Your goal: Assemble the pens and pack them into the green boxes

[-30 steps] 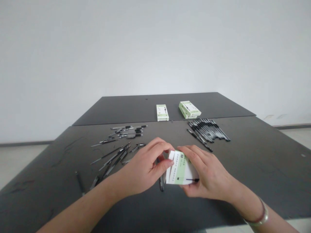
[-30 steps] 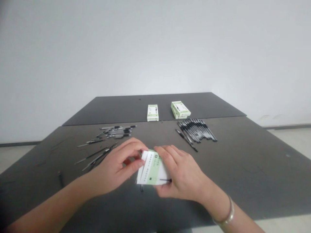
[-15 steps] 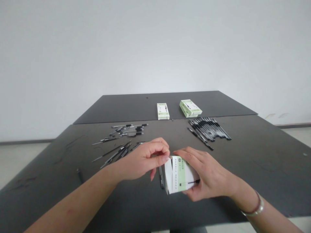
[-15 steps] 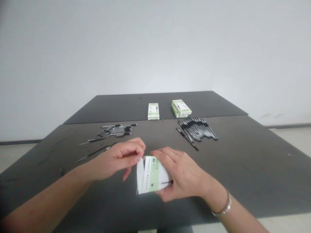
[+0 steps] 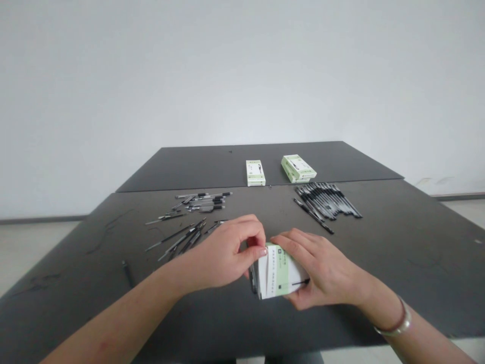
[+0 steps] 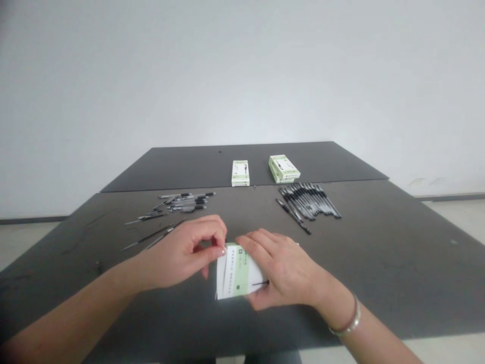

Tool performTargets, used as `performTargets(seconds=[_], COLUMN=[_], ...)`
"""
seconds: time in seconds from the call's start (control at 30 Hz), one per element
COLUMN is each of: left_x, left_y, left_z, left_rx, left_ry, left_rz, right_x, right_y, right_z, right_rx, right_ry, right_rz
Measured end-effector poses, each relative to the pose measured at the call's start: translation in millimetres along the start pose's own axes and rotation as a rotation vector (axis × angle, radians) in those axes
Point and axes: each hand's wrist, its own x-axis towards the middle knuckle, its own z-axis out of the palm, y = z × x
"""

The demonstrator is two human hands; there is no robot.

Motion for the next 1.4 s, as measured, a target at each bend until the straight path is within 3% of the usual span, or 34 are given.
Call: performTargets(seconds=[0.23,0.43,0.7,0.97,1.07,1.17,1.3,1.4], left_x=[0.4,-0.8,-2.9,-1.5,1.3,4.6,5.6,5.8], left_y=[0.7,0.3,2.4,-0.1,-3.9,-14.3,-28.0,-29.1], left_z=[-1.9,-2.7,7.4,10.8,11.0,13.0,27.3,42.5], left_rx=[0.023,-0.141,-0.220,-0.206,-0.322,-0.448,-0.424,-0.489], left_ry=[-0.041,-0.118,0.032,0.069,0.076,0.074,0.307,0.304], left_rz=[-0.017,-0.068,-0.110,-0.082,-0.130,-0.087,-0.022,0.039], right_x=[0.2,1.9,-2.3,-2.2,-1.1,1.6,8.3,13.9], right_y=[1.9,2.1,2.8,3.5,2.2,0.1,-3.0,-5.5], right_z=[3.9,4.4,4.3,8.1,7.3,5.8,6.0,9.0], right_rx=[-0.019,0.039,-0.035,-0.029,-0.046,-0.024,-0.025,-0.005], right_ry=[0.001,-0.004,0.043,0.078,0.080,0.103,0.152,0.177], right_rz=[-0.026,-0.048,-0.043,-0.062,-0.070,-0.051,0.015,0.059])
